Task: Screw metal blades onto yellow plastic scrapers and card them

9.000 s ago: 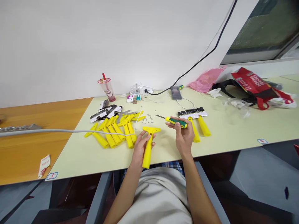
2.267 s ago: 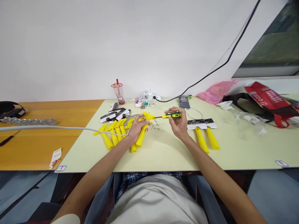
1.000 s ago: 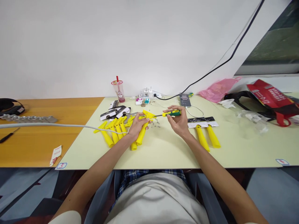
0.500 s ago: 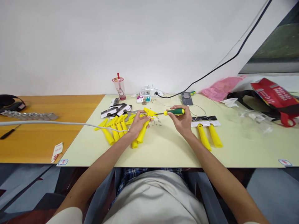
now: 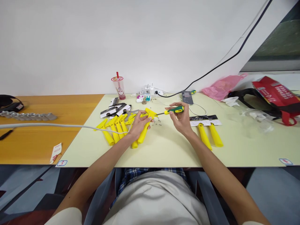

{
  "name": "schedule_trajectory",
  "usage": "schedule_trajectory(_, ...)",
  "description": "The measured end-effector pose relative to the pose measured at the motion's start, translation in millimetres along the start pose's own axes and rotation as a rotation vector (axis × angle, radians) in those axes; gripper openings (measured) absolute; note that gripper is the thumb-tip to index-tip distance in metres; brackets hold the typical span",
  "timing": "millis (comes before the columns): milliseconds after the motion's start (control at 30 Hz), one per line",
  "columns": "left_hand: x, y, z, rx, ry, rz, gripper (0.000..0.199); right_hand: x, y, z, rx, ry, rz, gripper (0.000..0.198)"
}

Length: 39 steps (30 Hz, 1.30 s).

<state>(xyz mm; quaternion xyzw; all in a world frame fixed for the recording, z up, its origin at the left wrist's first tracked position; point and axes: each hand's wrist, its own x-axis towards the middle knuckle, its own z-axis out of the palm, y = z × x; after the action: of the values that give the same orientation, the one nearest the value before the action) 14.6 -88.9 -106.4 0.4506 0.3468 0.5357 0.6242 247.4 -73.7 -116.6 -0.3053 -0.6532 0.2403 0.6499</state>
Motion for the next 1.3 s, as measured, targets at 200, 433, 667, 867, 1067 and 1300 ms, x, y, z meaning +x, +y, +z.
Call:
schedule_trajectory(200, -2.4, 2.3, 1.7, -0.005, -0.005, 0.032, 0.061, -0.8, -1.3, -1.7, -0.166, 0.154, -0.005, 0.042)
schedule_trajectory(433, -3.3, 4.5, 1.9, -0.003, -0.010, 0.061, 0.061, 3.6, 1.9, -4.9, -0.057, 0.077, 0.004, 0.041)
schedule_trajectory(667, -0.8, 8.4, 1.0, -0.056, 0.045, 0.052, 0.063, 0.7, -1.3, -2.2, -0.201, 0.171, 0.043, 0.035)
schedule_trajectory(867, 0.3, 8.8, -1.8, -0.085, 0.073, 0.051, 0.066, 1.3, 1.8, -0.7, -0.006, 0.054, -0.002, 0.039)
schedule_trajectory(1067, 2.8, 4.3, -3.5, -0.098, 0.063, 0.032, 0.066, -0.5, 4.6, -1.3, -0.099, 0.097, 0.054, 0.043)
schedule_trajectory(1300, 1.6, 5.9, -1.7, -0.104, 0.072, 0.030, 0.066, -3.8, 3.6, 1.4, -0.142, 0.115, 0.058, 0.034)
